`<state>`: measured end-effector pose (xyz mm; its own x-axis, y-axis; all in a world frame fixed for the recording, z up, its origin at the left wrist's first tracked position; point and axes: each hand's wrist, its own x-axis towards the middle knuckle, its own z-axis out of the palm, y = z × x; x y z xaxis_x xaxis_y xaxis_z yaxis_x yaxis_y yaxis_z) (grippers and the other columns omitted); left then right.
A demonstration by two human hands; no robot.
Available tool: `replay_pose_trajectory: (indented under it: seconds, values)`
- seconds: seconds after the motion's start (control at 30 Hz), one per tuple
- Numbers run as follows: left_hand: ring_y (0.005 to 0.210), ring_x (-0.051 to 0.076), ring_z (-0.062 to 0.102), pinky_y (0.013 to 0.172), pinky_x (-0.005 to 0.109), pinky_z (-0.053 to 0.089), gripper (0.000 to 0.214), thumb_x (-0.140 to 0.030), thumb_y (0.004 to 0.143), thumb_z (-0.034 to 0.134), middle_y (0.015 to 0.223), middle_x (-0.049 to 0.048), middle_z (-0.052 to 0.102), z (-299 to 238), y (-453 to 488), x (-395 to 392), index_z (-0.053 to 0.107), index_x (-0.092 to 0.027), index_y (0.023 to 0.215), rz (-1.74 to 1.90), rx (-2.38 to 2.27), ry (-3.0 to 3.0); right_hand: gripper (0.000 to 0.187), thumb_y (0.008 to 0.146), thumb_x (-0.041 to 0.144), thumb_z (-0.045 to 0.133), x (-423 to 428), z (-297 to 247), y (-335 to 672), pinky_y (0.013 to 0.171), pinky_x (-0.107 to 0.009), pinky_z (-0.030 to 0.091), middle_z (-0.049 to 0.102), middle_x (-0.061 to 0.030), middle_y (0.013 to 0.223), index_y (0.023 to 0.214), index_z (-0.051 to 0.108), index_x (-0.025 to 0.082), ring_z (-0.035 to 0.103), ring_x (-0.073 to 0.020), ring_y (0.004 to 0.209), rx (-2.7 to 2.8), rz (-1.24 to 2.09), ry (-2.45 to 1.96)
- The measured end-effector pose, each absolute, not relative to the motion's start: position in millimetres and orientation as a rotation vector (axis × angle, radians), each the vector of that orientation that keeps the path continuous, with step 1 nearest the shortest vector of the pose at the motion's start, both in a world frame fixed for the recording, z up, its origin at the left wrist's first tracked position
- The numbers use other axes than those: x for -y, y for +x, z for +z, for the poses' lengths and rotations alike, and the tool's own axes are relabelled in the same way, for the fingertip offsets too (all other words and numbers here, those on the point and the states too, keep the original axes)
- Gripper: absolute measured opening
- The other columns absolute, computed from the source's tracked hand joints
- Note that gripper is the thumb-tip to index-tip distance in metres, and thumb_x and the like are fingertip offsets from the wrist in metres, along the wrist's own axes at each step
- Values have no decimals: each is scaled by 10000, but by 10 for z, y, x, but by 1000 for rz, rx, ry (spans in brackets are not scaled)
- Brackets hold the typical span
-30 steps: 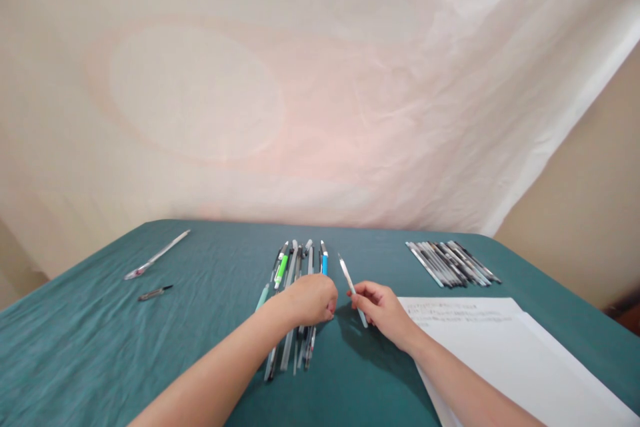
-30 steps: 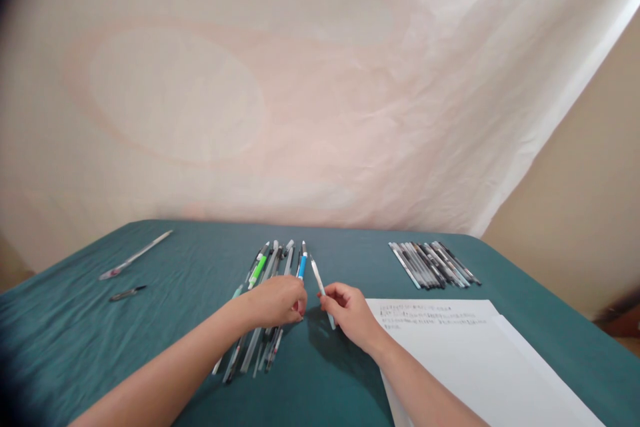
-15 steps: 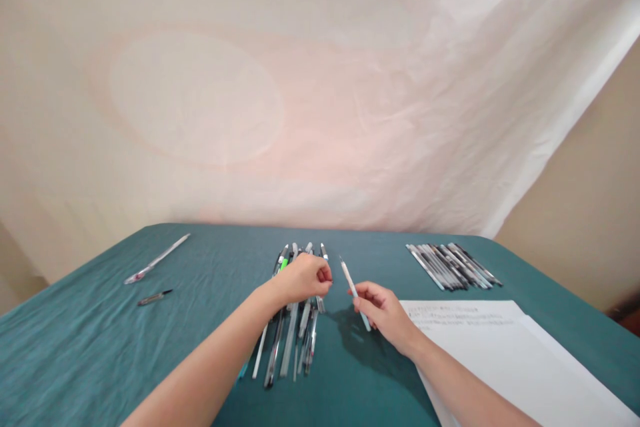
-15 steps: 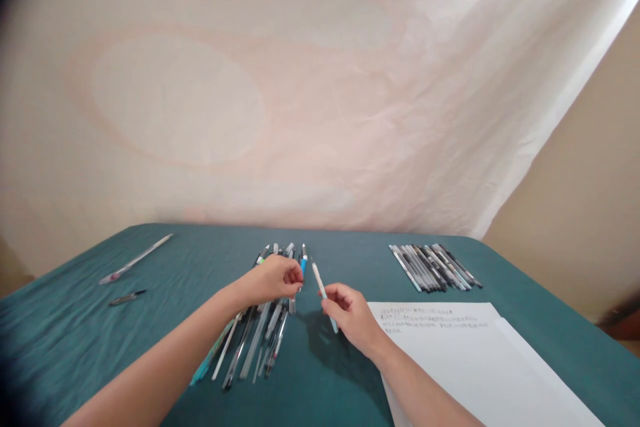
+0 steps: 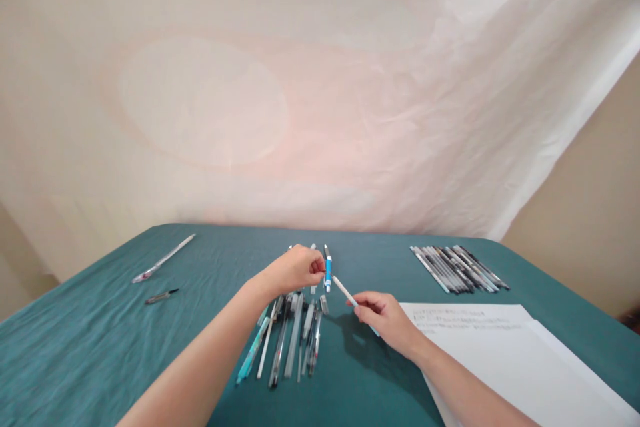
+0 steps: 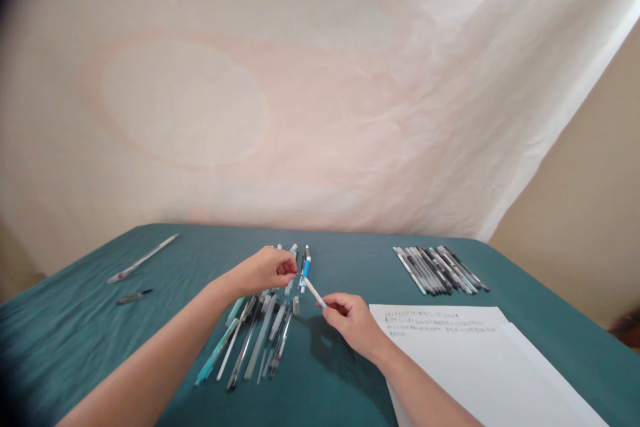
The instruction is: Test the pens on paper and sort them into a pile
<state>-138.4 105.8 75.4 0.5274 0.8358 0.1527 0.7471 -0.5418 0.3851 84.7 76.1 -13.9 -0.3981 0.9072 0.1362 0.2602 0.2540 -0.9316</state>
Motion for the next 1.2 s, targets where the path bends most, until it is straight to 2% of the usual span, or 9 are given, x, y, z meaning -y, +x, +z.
replay_pose_trajectory:
  seconds: [0.27, 0.53, 0.8, 1.03, 1.2]
  values:
    - [613, 131, 558, 565, 195, 357, 128, -191, 669, 518, 662, 9, 641, 757, -1369, -1054, 627, -189, 737, 383, -1398, 2625, 226, 745, 264, 529, -744, -123, 834, 483, -210, 273, 469, 34, 546, 883, 682, 172, 362, -91, 504, 1840, 1158, -1073]
    - [652, 159, 575, 594, 221, 377, 126, -187, 671, 522, 706, 21, 646, 765, -1340, -1012, 624, -205, 744, 287, -1452, 2759, 243, 748, 294, 524, -749, -159, 837, 473, -209, 275, 500, 24, 555, 887, 690, 185, 361, -94, 500, 1854, 1146, -1072]
    - [715, 154, 589, 639, 215, 394, 149, -176, 660, 543, 761, 9, 655, 877, -1325, -909, 637, -226, 764, 158, -1390, 2761, 254, 755, 330, 516, -736, -122, 873, 447, -211, 244, 465, 24, 484, 809, 711, 177, 349, -96, 471, 1894, 1143, -1096]
    - [694, 150, 590, 618, 215, 388, 146, -180, 667, 541, 743, 14, 661, 881, -1331, -892, 642, -211, 768, 188, -1309, 2724, 279, 762, 372, 511, -731, -102, 882, 452, -218, 219, 458, 27, 478, 759, 714, 180, 331, -96, 470, 1901, 1127, -1102]
    - [673, 121, 578, 608, 190, 387, 156, -206, 712, 537, 736, 13, 659, 908, -1327, -896, 658, -182, 808, 263, -1173, 2579, 303, 767, 409, 512, -725, -75, 890, 469, -222, 254, 503, 16, 537, 779, 705, 176, 372, -102, 502, 1900, 1115, -1049]
